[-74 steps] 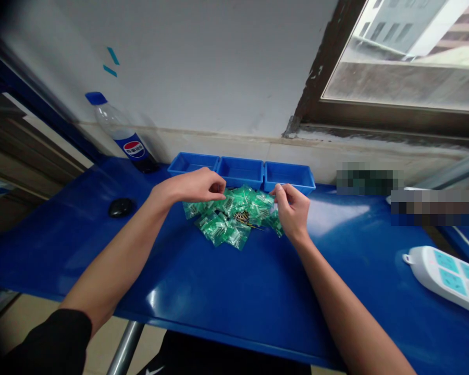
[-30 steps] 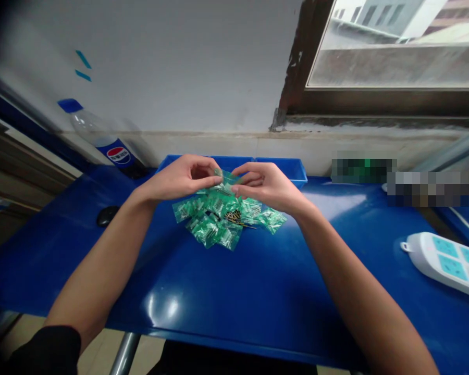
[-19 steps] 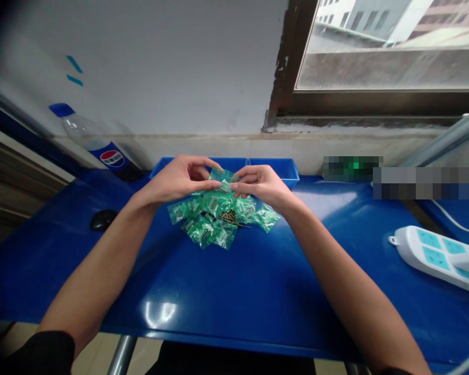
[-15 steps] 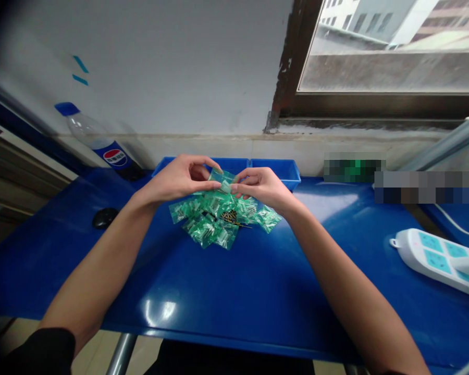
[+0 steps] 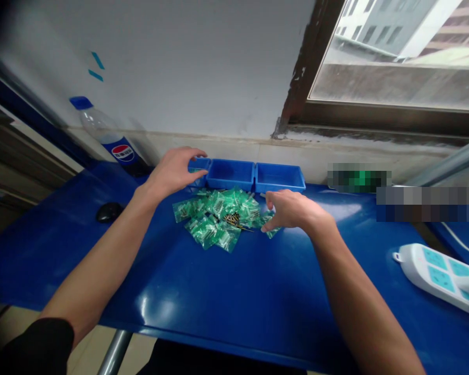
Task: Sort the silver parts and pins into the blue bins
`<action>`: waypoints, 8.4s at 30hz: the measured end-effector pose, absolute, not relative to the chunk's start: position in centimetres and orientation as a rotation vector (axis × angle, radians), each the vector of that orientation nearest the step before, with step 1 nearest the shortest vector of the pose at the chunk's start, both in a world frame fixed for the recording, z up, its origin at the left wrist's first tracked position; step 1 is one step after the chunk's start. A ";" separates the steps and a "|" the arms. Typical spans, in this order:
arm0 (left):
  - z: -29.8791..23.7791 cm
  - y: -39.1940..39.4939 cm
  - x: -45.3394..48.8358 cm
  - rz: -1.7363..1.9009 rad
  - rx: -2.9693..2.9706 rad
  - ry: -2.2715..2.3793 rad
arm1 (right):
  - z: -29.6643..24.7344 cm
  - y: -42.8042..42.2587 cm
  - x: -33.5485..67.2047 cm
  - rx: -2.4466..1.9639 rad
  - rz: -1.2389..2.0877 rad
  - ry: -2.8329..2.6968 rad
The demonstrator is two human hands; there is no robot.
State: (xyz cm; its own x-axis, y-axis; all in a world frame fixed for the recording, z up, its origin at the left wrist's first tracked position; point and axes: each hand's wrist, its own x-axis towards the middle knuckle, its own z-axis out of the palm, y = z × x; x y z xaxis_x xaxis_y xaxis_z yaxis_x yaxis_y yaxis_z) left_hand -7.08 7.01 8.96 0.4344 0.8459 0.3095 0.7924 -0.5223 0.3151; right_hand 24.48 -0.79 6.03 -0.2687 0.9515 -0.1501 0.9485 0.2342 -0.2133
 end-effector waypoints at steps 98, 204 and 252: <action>7.9 8.4 -9.4 0.807 2.400 1.663 | 5.4 1.6 21.2 -1.796 0.502 -2.281; 9.3 4.0 -3.6 0.772 2.050 0.844 | 10.2 -0.4 20.4 -1.267 0.975 -1.596; 5.7 5.3 -3.5 0.239 2.704 0.949 | 3.2 1.7 18.6 -1.721 0.657 -2.081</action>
State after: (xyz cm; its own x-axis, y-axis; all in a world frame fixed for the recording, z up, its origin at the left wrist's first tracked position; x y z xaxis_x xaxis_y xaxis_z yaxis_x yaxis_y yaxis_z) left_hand -3.50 5.27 5.72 0.7725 0.6315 0.0667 0.5877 -0.7509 0.3013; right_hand 18.60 1.70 3.16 -0.1930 0.9810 -0.0180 0.8133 0.1497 -0.5623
